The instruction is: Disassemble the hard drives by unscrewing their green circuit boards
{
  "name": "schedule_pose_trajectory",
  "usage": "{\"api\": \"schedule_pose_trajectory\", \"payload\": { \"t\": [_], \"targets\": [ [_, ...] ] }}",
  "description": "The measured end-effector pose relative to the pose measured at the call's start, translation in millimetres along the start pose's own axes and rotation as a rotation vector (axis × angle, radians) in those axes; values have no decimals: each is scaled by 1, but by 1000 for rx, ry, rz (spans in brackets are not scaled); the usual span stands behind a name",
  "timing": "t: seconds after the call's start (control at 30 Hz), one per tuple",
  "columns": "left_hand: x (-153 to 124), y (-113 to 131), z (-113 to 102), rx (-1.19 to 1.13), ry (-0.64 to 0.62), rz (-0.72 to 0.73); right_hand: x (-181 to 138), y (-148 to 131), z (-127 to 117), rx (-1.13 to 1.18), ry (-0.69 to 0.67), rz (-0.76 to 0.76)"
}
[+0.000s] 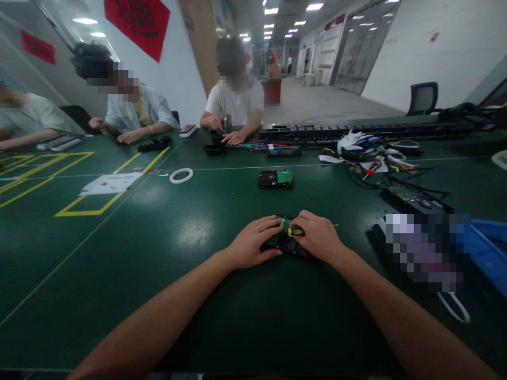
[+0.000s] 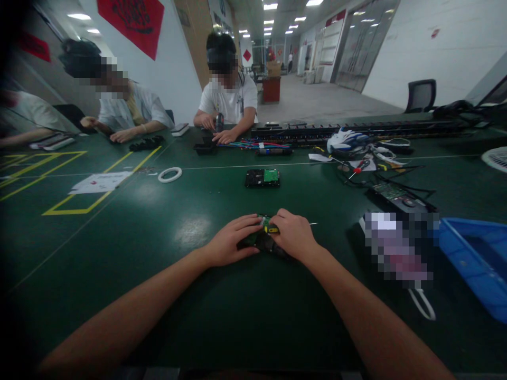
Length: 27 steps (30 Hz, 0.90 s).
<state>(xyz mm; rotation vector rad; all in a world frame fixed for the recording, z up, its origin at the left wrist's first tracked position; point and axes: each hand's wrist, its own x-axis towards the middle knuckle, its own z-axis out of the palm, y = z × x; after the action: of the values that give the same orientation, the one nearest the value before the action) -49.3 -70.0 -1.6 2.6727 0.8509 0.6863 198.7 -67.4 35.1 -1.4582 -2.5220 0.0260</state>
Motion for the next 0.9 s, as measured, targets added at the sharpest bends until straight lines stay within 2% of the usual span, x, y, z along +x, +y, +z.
{"api": "schedule_pose_trajectory", "payload": {
  "t": [0.6,0.9],
  "targets": [
    [1,2,-1,-12,0,-1,0,4,4,67,49,53],
    [1,1,-1,-4,2,6,1,0,1,-36,0,-6]
  ]
}}
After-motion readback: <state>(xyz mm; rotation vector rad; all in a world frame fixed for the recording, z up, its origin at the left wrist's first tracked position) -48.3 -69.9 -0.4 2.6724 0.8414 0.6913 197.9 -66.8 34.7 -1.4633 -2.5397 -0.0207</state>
